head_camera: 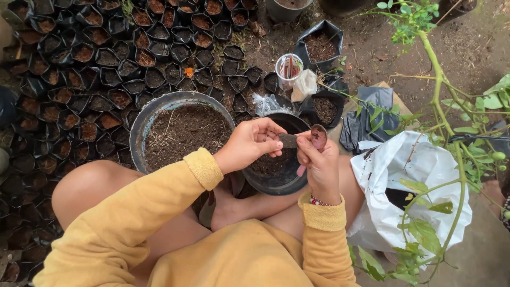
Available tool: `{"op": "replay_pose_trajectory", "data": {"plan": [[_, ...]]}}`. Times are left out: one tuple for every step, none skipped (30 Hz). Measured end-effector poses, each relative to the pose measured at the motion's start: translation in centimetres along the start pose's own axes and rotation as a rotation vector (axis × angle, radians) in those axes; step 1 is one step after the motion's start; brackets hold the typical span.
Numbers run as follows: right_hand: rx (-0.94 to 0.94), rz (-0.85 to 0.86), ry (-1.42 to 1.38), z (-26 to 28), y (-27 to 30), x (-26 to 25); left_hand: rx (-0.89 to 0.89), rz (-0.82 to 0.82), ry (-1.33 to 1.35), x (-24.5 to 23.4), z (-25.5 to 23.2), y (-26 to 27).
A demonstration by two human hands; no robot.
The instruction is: The person sits on the ground and uses a pink plastic spoon to scoop soil from a metal bowl into a black plastic pot. They then use the spoon to mix the soil inside the pot.
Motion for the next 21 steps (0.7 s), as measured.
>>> {"op": "replay_pose_trajectory", "data": {"plan": [[0.001,-0.003,-0.019,0.2,0.0,0.1,0.005,0.006,0.006,0.0,0.0,-0.1],[0.0,-0.006,-0.037,0.3,0.0,0.2,0.01,0.013,0.011,0.0,-0.1,-0.2],[0.003,-0.011,-0.038,0.1,0.0,0.1,0.005,0.015,0.014,0.0,-0.1,-0.3],[0.004,-0.008,-0.095,0.0,-0.1,0.1,0.006,0.017,0.013,-0.1,-0.2,-0.4],[0.006,-0.005,-0.153,-0.2,-0.2,0.1,0.007,0.02,0.013,-0.1,-0.3,-0.4],[0.006,-0.007,-0.151,-0.5,-0.5,-0.1,0.007,0.021,0.015,-0.3,0.1,-0.6],[-0.001,-0.015,-0.182,-0.7,-0.6,-0.4,-0.008,0.014,0.03,-0.6,0.4,-0.7],[-0.009,-0.018,-0.214,-0.9,-1.0,-0.6,-0.02,0.004,0.041,-0.9,0.6,-0.8],[-0.009,-0.015,-0.215,-1.1,-1.0,-1.1,-0.018,0.002,0.04,-1.1,1.0,-1.0],[-0.006,-0.016,-0.266,-1.4,-1.3,-1.6,-0.037,-0.045,0.038,-1.5,1.4,-1.2],[-0.003,-0.016,-0.317,-1.6,-1.6,-2.1,-0.055,-0.092,0.037,-1.9,1.7,-1.5],[-0.005,-0.008,-0.318,-1.8,-1.7,-2.3,-0.049,-0.096,0.032,-2.0,1.8,-1.6],[0.001,-0.019,-0.33,-2.1,-1.9,-2.6,-0.094,-0.124,0.031,-2.2,1.9,-1.6],[0.006,-0.033,-0.341,-2.3,-2.0,-2.9,-0.139,-0.148,0.03,-2.3,2.1,-1.8],[0.002,-0.027,-0.341,-2.3,-2.0,-2.9,-0.133,-0.15,0.026,-2.6,2.4,-1.9],[0.025,-0.012,-0.384,-2.3,-2.1,-2.9,-0.177,-0.155,0.025,-2.9,2.7,-2.1],[0.048,0.003,-0.426,-2.4,-2.1,-3.0,-0.221,-0.16,0.023,-3.2,3.0,-2.3],[0.041,0.007,-0.426,-2.4,-2.1,-3.1,-0.215,-0.158,0.018,-3.2,2.1,-2.6],[0.057,0.012,-0.454,-2.5,-2.2,-3.2,-0.265,-0.175,0.033,-3.3,1.3,-2.9],[0.072,0.019,-0.482,-2.6,-2.3,-3.4,-0.314,-0.193,0.048,-3.4,0.5,-3.3],[0.065,0.025,-0.482,-2.6,-2.6,-3.7,-0.307,-0.192,0.042,-3.9,0.0,-4.1]]}}
Point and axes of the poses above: each hand's wrist, its own y-axis away from the middle knuckle, its own x-axis out of the palm, z = x × y, the point moved 2 cm from there along -y, towards the middle knuckle, and after that the axes turned 11 degrees about z, right-handed, at the moved point
